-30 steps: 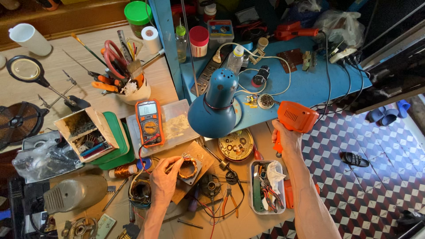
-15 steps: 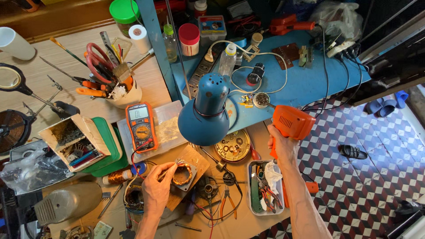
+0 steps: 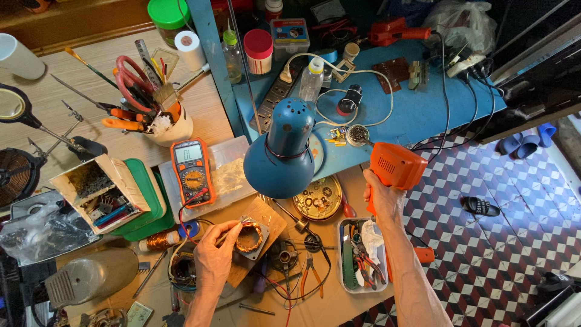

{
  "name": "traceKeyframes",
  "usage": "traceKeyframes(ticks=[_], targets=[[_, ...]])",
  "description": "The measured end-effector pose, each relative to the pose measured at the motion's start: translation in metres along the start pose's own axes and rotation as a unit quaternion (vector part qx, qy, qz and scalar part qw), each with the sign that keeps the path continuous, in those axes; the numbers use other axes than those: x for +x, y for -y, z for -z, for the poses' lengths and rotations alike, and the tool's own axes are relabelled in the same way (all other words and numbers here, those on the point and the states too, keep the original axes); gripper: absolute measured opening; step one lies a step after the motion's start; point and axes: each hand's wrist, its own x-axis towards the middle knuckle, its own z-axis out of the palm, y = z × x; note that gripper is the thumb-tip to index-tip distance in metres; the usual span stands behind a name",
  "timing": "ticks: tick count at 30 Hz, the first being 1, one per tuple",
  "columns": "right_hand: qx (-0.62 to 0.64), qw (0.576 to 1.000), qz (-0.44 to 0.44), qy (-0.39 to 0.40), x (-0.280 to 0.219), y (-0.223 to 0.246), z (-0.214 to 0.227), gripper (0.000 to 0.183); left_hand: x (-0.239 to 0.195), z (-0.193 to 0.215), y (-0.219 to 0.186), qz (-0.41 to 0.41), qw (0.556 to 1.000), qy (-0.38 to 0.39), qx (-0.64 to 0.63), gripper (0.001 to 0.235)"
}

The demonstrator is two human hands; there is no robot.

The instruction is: The person works at a cluttered workbench, manipulating wires and a motor stator. They use a heat gun to apply heat to the component and a multimeter to check electrical continuity. The person also uses a wooden stick to adjust or clean inside the stator.

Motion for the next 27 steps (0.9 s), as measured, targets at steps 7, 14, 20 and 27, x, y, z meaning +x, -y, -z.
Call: traceKeyframes(ticks=[7,14,20,27], targets=[[0.017,1.000,0.014,-0.014,-0.004,0.006,-0.002,0.019,-0.002,0.001,0.001,0.002,1.000,-0.001,-0.006,0.023],[0.053,0.999,0.014,-0.001,-0.002,0.015,-0.002,0.022,0.002,-0.001,0.008,-0.100,0.995,-0.015,-0.010,0.018],[0.005,0.998,0.056,0.024,-0.061,0.025,0.013,0.020,0.006,-0.006,0.027,-0.107,0.993,-0.008,-0.051,0.017],[-0.109,0.982,-0.071,0.139,-0.157,-0.003,-0.009,0.030,0.004,-0.003,0.024,-0.116,0.993,-0.014,-0.013,0.019]])
